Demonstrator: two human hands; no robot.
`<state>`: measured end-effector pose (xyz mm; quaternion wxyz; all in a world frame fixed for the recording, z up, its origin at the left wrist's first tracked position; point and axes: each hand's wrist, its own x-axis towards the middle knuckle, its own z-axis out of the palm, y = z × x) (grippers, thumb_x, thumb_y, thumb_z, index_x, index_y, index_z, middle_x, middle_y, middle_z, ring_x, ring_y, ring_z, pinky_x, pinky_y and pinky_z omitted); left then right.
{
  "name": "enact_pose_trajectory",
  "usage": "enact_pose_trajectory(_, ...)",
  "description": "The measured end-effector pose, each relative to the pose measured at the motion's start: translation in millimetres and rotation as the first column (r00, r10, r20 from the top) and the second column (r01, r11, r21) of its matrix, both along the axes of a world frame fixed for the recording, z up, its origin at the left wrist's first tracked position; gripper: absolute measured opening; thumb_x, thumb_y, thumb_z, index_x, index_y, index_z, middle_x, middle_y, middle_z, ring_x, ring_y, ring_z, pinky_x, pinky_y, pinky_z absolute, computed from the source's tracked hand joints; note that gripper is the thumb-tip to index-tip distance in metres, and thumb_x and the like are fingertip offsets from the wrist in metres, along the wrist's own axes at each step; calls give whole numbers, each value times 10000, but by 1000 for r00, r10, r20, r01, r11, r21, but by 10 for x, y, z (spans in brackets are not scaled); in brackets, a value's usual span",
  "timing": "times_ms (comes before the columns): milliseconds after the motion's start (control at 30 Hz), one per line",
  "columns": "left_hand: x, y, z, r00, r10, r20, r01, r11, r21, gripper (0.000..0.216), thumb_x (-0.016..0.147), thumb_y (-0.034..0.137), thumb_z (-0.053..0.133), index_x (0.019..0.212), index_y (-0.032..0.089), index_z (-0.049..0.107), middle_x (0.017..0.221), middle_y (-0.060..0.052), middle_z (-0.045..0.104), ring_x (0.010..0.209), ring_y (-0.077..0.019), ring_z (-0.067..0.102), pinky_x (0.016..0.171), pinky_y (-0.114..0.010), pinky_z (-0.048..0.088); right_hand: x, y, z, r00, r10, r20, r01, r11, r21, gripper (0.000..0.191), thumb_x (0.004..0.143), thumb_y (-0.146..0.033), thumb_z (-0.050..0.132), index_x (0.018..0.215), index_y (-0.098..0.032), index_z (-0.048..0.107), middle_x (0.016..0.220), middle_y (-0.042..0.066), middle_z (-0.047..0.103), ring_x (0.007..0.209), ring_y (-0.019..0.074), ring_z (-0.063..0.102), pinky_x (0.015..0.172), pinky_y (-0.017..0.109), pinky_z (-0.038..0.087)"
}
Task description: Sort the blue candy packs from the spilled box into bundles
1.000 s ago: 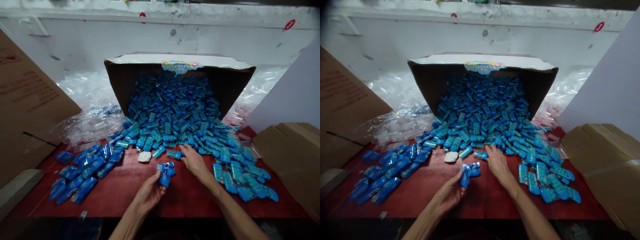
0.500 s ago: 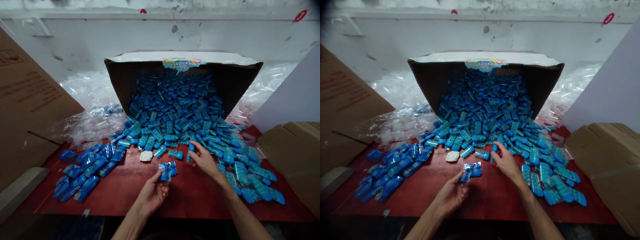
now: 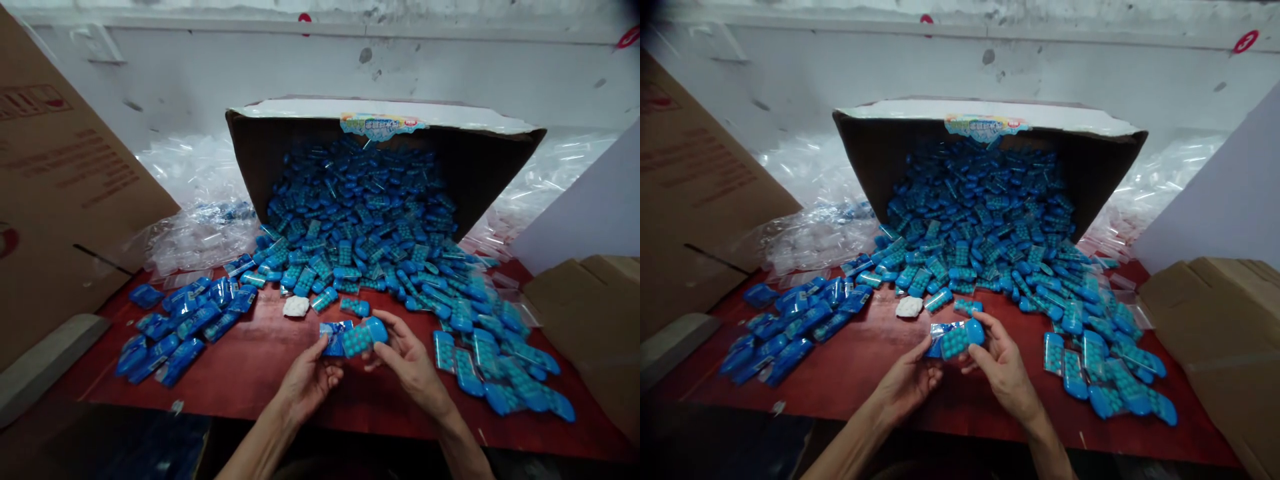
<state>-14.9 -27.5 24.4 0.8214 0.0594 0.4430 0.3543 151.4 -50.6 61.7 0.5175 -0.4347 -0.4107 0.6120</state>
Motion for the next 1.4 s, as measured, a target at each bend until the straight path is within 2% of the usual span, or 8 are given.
enact_pose_trajectory(400, -91, 21, 90, 985, 67, -161, 4, 913, 407, 271, 682, 355, 595, 667, 84, 601, 545, -64, 614, 459, -116, 542, 402, -186, 379, -77, -107, -75, 990, -138, 25, 138, 990, 1, 427, 698, -269, 608, 1074, -225, 412, 958, 32, 569, 714, 152, 599, 521, 279, 549)
enact_pose_trajectory(600, -77, 30, 127, 962, 195, -191, -107, 913, 394, 266, 593, 352, 670, 647, 98, 612, 526, -23, 609, 457, -110, 524, 437, -205, 406, -147, -178, -169, 985, -152, 76, 153, 988, 0, 406, 720, -299, 582, 1065, -225, 383, 848, 18, 582, 593, 147, 609, 501, 293, 533)
enact_pose_trajectory(767, -104, 50, 102, 954, 202, -222, -103, 916, 388, 277, 581, 356, 676, 664, 101, 606, 534, -19, 609, 454, -109, 527, 448, -214, 416, -169, -280, -290, 885, -268, 379, 209, 959, 190, 361, 717, -254, 589, 1051, -221, 456, 993, 56, 572, 836, 185, 595, 738, 301, 493)
enact_pose_trajectory(900, -104, 42, 113, 949, 163, -272, -42, 914, 403, 277, 602, 349, 664, 695, 96, 602, 540, -20, 605, 471, -113, 537, 461, -214, 430, -222, -272, -342, 934, -208, 290, 178, 976, 128, 373, 747, -256, 550, 1081, -217, 387, 831, 25, 608, 630, 141, 607, 599, 272, 511)
enact_pose_trajectory(967, -87, 21, 130, 962, 137, -235, -33, 916, 400, 266, 628, 337, 648, 744, 103, 597, 587, -29, 619, 501, -118, 555, 470, -212, 436, -257, -259, -385, 938, -220, 269, 192, 973, 126, 371, 746, -252, 549, 1069, -216, 371, 821, 23, 607, 612, 138, 602, 564, 264, 509)
enact_pose_trajectory(1200, -13, -44, 158, 996, 86, -28, -75, 960, 268, 193, 687, 277, 607, 838, 161, 576, 771, -32, 646, 682, -150, 605, 606, -263, 479, -364, -251, -471, 785, -293, 545, 205, 954, 219, 320, 707, -280, 588, 984, -206, 446, 867, 47, 602, 760, 185, 587, 690, 300, 474)
enact_pose_trajectory(1300, -8, -37, 172, 999, 41, -22, -34, 959, 282, 209, 697, 262, 598, 869, 144, 580, 769, -44, 650, 682, -145, 603, 647, -269, 473, -392, -205, -417, 830, -222, 512, 164, 974, 155, 337, 693, -268, 602, 982, -208, 437, 852, 36, 592, 742, 176, 578, 672, 291, 469)
enact_pose_trajectory(1400, -36, -29, 190, 1000, -14, -28, 21, 963, 269, 197, 705, 267, 589, 847, 130, 586, 725, -40, 645, 632, -130, 597, 609, -252, 474, -365, -121, -377, 957, -62, 283, 45, 997, 67, 282, 716, -274, 575, 956, -217, 439, 760, -11, 568, 594, 123, 564, 557, 249, 468)
